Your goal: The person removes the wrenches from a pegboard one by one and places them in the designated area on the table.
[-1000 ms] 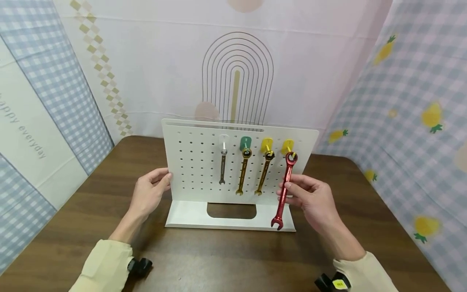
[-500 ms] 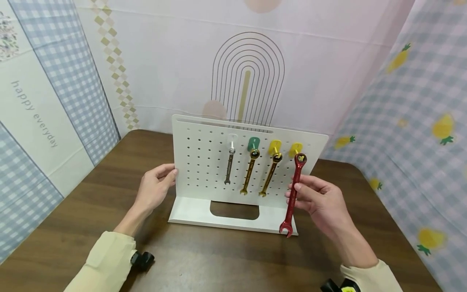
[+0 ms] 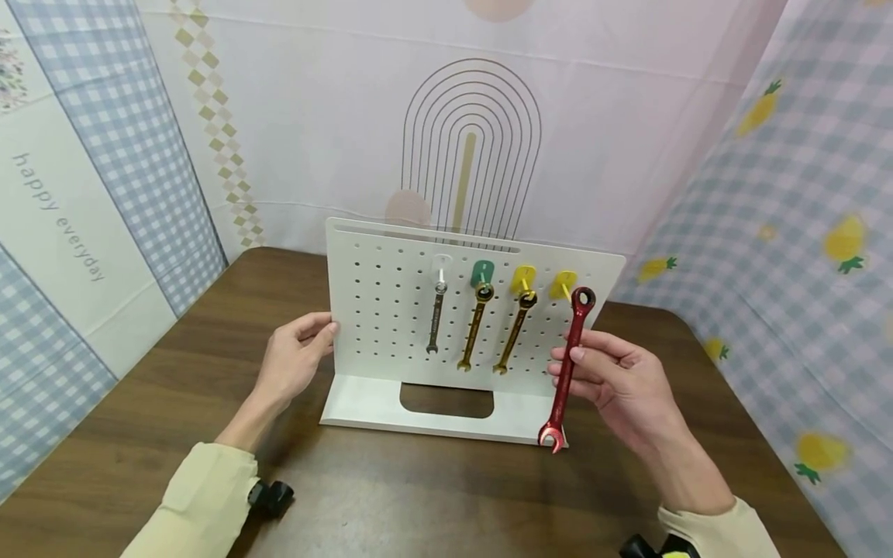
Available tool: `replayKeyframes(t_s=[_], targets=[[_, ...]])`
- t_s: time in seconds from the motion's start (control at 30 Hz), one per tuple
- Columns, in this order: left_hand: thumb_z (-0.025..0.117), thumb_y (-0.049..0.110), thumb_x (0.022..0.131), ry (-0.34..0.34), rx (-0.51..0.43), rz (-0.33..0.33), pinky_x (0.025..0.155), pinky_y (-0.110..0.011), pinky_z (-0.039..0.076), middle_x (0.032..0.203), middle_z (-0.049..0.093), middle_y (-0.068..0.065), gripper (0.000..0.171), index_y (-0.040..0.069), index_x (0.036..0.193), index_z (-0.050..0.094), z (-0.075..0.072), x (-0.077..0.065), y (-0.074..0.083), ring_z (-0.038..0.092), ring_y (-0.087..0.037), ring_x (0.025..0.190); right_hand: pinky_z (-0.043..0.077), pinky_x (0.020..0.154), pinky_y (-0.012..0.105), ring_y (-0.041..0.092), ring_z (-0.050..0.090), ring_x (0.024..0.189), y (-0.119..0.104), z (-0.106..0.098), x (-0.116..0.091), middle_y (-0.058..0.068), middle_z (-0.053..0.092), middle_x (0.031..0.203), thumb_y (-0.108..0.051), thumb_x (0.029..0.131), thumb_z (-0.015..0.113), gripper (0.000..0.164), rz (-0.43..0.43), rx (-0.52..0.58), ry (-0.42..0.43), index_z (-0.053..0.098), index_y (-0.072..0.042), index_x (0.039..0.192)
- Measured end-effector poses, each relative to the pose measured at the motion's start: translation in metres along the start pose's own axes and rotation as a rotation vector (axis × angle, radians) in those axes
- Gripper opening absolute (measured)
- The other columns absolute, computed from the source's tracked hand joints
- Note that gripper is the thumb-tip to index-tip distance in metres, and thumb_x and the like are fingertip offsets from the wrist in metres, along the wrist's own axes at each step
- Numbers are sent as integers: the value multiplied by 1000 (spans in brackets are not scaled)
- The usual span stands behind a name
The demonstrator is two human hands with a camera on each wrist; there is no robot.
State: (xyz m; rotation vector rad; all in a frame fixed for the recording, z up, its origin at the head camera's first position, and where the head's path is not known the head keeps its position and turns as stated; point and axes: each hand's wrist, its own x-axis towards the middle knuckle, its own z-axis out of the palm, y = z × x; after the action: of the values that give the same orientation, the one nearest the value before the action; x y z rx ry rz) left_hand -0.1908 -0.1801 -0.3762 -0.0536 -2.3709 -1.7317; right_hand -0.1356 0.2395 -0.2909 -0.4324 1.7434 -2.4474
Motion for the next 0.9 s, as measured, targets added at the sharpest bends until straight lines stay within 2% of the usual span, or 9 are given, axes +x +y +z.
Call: replayKeyframes(t_s=[0.2,0.37,0.63,0.9], targets=[[60,22,110,5,9,2,91,-22,60,132,69,-28,40,-6,138,63,0,-1,0,69,-38,122,65,83,38,25,82,92,0,-7,-5,14,82,103,12,105,50,34,-10,0,4,77,-5,115],[60,22,110,10,10,14,89,-19,60,130,69,-28,40,-6,137,64,0,-1,-1,70,-37,121,65,84,38,25,81,92,1,-16,-10,14,82,103,12,105,50,33,2,-6,34,76,-5,116],[60,21,109,2,10,10,87,-15,58,132,69,-28,40,-7,138,63,1,-1,0,71,-23,115,64,84,38,26,81,93,5,-34,-19,15,81,106,14,105,49,33,10,0,51,76,-2,116],[60,26,110,-12,34,10,88,-16,59,135,68,-27,44,-5,140,63,0,0,0,71,-24,119,64,84,37,25,81,93,7,-49,-21,12,82,106,12,105,51,32,46,-26,82,77,-4,115]])
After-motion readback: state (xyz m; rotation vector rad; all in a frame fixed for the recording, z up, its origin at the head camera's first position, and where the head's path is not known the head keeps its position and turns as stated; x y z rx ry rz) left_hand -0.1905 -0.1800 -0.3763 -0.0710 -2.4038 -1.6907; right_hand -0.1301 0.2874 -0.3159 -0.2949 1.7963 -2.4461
